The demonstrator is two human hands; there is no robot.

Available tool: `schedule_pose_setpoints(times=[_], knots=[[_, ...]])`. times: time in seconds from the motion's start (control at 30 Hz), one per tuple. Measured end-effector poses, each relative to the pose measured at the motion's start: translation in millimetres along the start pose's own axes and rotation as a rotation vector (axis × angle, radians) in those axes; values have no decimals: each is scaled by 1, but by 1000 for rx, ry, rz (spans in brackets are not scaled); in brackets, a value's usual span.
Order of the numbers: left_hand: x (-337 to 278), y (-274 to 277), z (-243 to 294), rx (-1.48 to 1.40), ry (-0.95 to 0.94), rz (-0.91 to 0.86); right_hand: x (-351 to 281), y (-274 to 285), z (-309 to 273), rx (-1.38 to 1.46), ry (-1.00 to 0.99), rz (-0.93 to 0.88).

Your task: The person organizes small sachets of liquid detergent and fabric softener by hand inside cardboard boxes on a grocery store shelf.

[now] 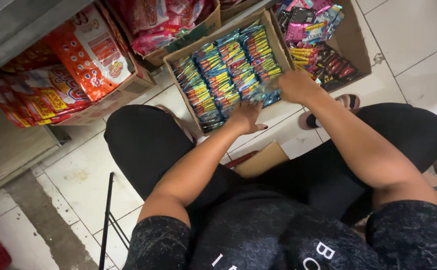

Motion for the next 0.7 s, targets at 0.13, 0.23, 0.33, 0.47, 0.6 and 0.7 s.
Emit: schedule_pose_setpoints(times=[0.13, 0.23, 0.33, 0.47, 0.6, 0.7], knots=[[0, -1, 2, 16, 9, 15, -4, -2, 3, 7, -7, -107], [4, -1, -1, -14, 32, 74, -4, -1, 8, 32, -23, -74], [4, -1, -6, -53, 47, 206, -1, -6, 13, 2, -48, -45], [2, -1, -8, -86, 44, 259, 4, -7, 16, -2, -17, -15], [0, -2, -8, -93, 38, 268, 7, -7, 10, -184, 54, 66], [0, -2, -7, -94, 28, 276, 9, -6, 12, -210, 71, 130]])
Point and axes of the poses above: each hand's wrist, its own x-axis towards the middle knuckle, its own y-axis out of the back of the hand, z = x × y, the point moved 4 cm from there along x, towards the middle knuckle, and after that the axes turned 7 degrees about x, right-handed, at the moved point
